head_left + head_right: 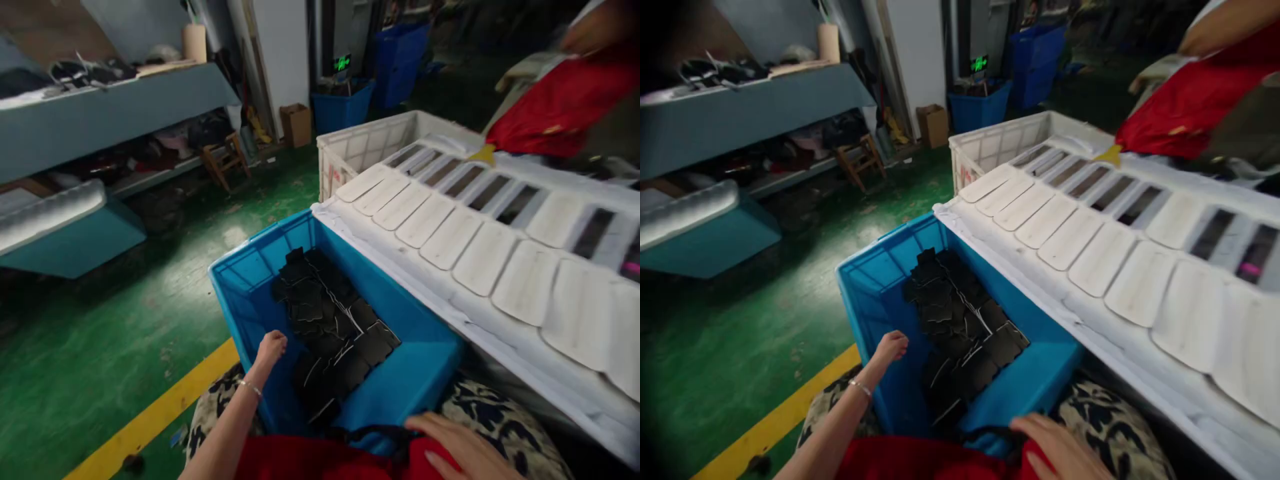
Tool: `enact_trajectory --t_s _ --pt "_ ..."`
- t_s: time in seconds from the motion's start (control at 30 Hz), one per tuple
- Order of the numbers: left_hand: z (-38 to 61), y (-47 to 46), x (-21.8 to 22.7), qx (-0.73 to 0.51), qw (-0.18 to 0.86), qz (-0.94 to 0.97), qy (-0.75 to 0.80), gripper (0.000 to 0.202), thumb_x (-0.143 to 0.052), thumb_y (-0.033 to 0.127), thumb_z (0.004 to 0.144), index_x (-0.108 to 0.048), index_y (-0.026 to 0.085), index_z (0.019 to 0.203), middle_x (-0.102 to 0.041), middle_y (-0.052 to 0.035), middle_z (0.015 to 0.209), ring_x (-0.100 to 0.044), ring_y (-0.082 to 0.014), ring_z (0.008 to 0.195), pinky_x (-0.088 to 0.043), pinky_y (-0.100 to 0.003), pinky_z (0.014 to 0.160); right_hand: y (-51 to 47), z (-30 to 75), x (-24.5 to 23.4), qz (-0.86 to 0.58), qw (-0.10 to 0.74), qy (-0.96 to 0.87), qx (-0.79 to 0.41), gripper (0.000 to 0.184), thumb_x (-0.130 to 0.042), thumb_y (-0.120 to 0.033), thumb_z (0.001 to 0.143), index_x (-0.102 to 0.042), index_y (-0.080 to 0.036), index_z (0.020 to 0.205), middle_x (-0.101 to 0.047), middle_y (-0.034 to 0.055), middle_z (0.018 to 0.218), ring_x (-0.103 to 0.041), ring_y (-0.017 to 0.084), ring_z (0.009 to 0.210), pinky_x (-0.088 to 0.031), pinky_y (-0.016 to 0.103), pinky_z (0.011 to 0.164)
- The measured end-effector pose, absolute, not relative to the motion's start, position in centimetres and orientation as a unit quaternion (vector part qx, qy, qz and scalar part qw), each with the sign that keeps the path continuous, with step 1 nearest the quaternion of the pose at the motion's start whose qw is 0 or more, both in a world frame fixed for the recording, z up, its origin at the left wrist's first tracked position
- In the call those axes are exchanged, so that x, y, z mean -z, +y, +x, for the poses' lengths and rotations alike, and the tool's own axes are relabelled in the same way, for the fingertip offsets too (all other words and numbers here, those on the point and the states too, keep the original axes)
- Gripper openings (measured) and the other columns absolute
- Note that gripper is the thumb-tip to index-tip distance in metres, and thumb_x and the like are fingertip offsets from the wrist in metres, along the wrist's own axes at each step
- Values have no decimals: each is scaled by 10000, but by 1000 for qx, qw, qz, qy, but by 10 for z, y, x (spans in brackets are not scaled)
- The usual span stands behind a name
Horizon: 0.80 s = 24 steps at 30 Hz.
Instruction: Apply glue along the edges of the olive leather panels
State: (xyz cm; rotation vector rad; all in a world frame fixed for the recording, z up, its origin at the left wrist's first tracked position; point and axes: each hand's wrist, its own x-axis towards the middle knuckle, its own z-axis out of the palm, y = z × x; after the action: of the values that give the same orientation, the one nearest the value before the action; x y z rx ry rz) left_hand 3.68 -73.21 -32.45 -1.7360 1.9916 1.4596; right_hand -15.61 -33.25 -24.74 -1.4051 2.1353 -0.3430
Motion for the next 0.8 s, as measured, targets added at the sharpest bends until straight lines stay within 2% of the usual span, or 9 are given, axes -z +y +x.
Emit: enact_trajectory --t_s 0.1,0.27,0.4,0.5,0.57,0.67,0.8 --pt "29 -734 384 -449 186 -545 683 255 -609 341 930 -622 140 1087 -640 -60 1069 -634 -194 922 -552 -385 804 -412 -178 327 -524 381 758 76 390 -626 -229 953 -563 -196 1336 -537 121 1328 -480 289 1248 -400 496 1047" --pt "24 -722 484 -395 309 -511 698 379 -616 343 923 -557 170 1255 -558 -102 1285 -574 -260 1119 -500 -478 932 -491 -214 449 -501 443 743 -25 405 -638 -293 970 -533 -168 1341 -492 142 1351 -488 314 1217 -407 546 1014" --pt "21 -710 556 -369 357 -464 722 525 -637 352 901 -472 195 1374 -390 -124 1480 -375 -341 1342 -308 -603 1090 -525 -225 521 -533 461 704 -91 419 -645 -294 963 -523 -174 1345 -453 136 1384 -474 319 1220 -408 548 1006" --pt "15 -701 603 -361 368 -411 752 613 -657 355 883 -417 203 1427 -278 -121 1554 -235 -363 1417 -172 -624 1141 -550 -219 573 -570 467 664 -124 449 -662 -275 948 -510 -181 1360 -394 134 1438 -412 337 1273 -373 565 1031" --pt "9 -697 630 -355 376 -385 764 599 -648 360 889 -423 206 1422 -292 -117 1547 -248 -359 1412 -184 -623 1137 -564 -209 606 -589 469 643 -141 450 -659 -273 948 -508 -184 1362 -373 133 1455 -391 342 1288 -355 573 1041" --pt "1 -693 661 -345 400 -365 767 501 -623 361 909 -483 196 1361 -403 -117 1468 -378 -335 1337 -307 -601 1089 -580 -192 645 -605 467 623 -168 438 -659 -281 948 -517 -177 1350 -385 134 1442 -394 343 1283 -345 577 1043" --pt "-8 -679 678 -344 451 -351 745 386 -617 347 920 -559 164 1255 -547 -109 1305 -544 -274 1167 -451 -519 989 -589 -172 668 -612 460 609 -208 398 -658 -301 949 -544 -162 1304 -472 129 1347 -463 323 1214 -381 557 1014"
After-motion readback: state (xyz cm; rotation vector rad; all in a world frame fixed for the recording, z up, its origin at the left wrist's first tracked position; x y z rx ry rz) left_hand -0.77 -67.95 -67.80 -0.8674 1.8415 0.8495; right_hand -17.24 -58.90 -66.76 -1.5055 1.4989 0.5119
